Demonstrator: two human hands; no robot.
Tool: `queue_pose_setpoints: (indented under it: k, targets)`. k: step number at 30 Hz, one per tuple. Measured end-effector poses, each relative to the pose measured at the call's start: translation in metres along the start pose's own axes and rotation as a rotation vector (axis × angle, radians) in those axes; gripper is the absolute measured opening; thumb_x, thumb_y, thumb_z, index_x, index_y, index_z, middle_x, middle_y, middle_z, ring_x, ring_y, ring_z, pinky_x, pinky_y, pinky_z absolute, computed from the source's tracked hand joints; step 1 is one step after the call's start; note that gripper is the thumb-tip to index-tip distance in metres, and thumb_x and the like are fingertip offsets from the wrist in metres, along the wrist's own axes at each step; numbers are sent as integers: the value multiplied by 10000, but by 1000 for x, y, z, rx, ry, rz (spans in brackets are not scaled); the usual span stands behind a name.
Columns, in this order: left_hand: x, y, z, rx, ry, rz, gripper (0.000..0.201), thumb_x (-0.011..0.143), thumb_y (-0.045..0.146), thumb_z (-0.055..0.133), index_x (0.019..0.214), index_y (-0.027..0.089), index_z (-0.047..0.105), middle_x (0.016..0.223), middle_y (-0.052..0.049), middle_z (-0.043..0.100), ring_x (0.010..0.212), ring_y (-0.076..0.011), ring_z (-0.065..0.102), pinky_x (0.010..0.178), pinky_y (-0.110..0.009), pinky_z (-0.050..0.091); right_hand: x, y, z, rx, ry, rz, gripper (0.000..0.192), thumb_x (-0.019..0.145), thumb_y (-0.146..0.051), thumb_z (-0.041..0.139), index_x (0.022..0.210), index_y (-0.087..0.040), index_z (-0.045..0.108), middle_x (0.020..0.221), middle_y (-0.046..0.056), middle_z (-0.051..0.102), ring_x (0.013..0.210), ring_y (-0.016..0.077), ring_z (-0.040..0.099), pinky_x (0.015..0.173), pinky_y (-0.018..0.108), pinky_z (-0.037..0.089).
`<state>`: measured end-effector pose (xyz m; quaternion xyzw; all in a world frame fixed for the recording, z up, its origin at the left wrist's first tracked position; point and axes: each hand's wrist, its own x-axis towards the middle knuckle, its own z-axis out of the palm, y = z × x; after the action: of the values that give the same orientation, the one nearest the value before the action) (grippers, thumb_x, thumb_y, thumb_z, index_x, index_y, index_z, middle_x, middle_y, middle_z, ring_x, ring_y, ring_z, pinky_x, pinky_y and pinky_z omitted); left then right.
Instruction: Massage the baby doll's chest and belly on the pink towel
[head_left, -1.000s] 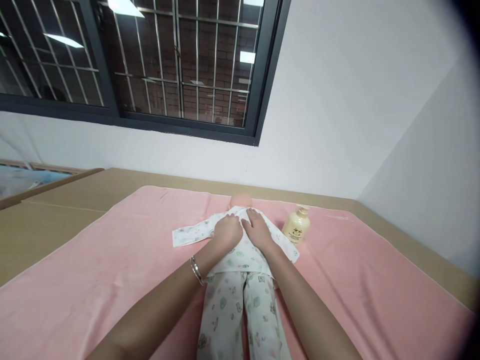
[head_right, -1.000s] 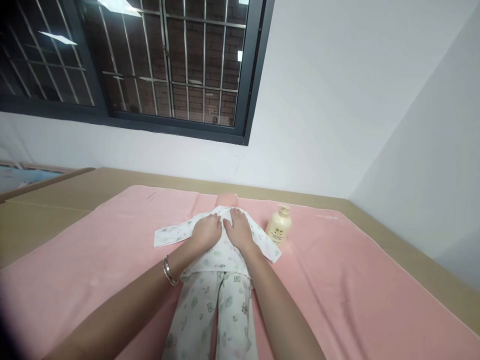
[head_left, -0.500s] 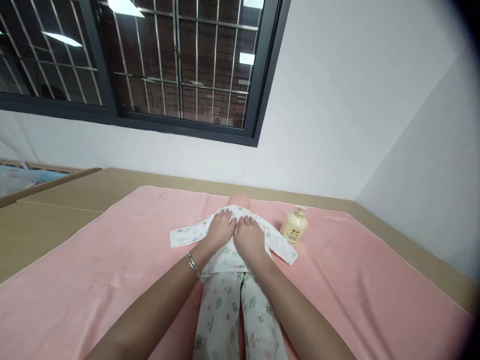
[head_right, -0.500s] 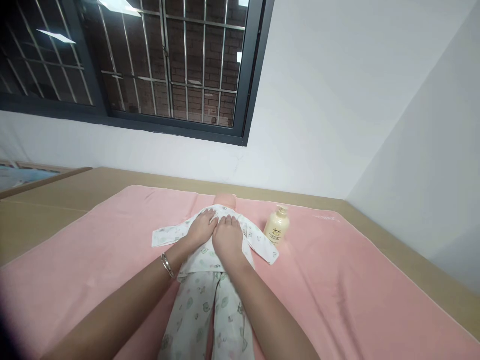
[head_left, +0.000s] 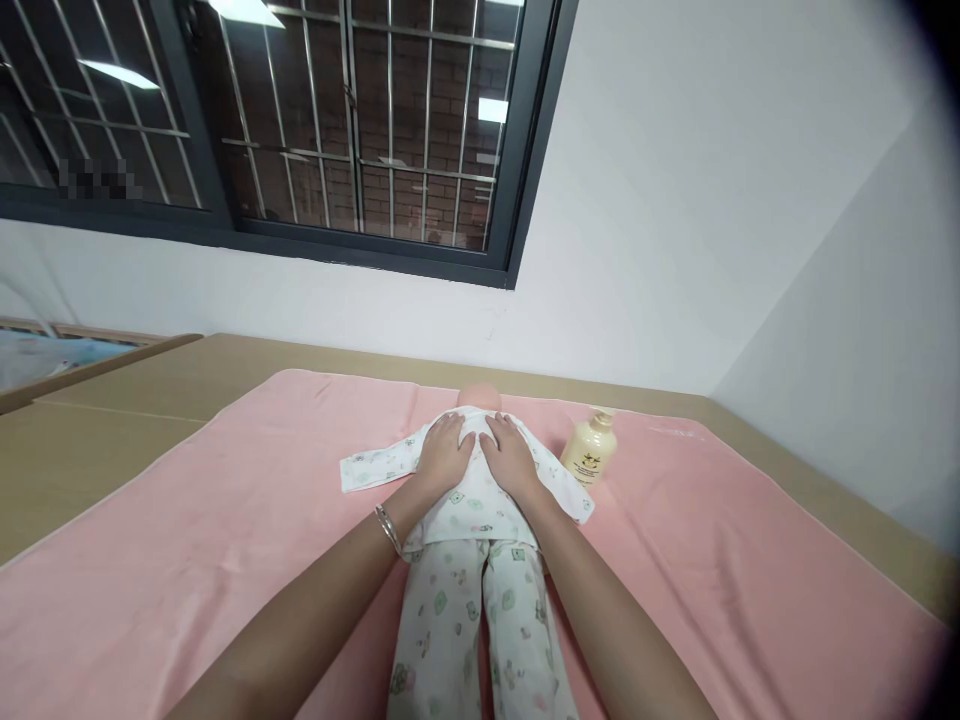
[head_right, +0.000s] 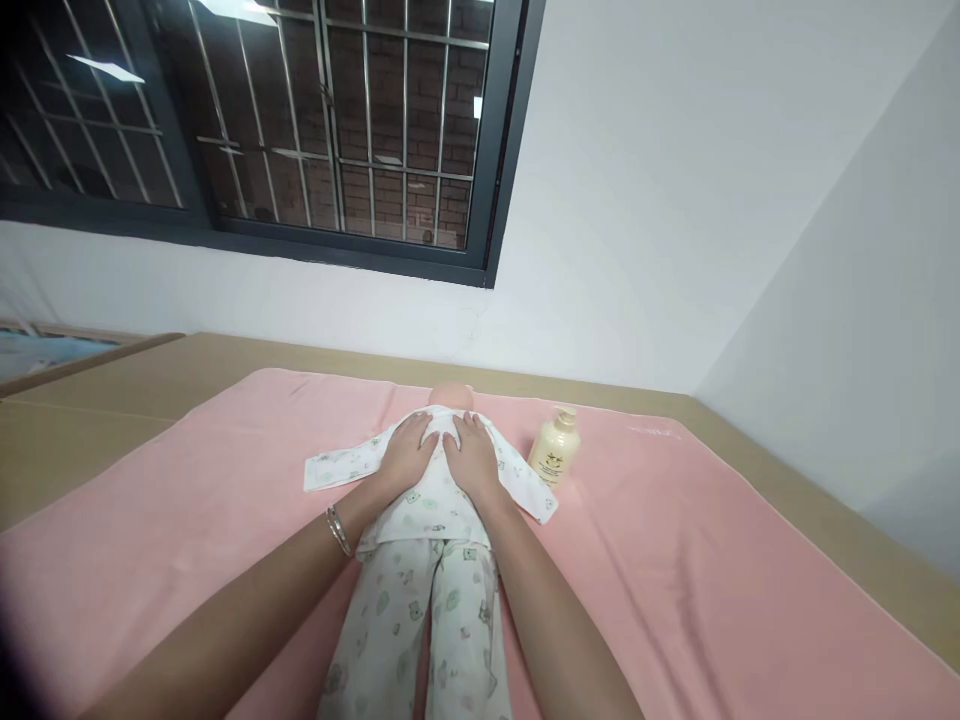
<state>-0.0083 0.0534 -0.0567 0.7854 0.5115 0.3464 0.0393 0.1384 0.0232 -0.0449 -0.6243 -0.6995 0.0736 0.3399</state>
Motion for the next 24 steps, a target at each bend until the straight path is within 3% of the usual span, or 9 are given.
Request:
queue_pose_setpoints:
  k: [8, 14, 24]
  targets:
    - [0, -1, 1, 13, 0, 9, 446, 939, 346, 399, 1292, 110, 535, 1371, -140, 548, 1311, -257, 452, 1128, -427, 320, -2, -2, 2, -7, 24, -24, 498, 949, -349, 377, 1377, -123, 495, 1483, 120, 408, 1401, 238, 308, 1152, 391, 214]
    - [1, 0, -3, 108, -70, 62, 459, 957, 322, 350, 1377, 171, 455, 1450, -121, 468, 1365, -261, 379, 1133, -462, 281, -2, -1, 2, -39, 14, -35, 503, 958, -350, 357, 1389, -120, 475, 1490, 127, 395, 1407, 243, 294, 1151, 390, 207]
    - [-16, 46, -19, 276, -161, 117, 397, 870, 106, 365, 1177, 89, 615, 1265, -183, 613, 1286, -286, 477, 1111, -416, 298, 1, 0, -6, -106, -115, -39, 548, 968, -357, 327, 1457, -113, 361, 1553, 137, 264, 1450, 275, 161, 1157, 438, 153]
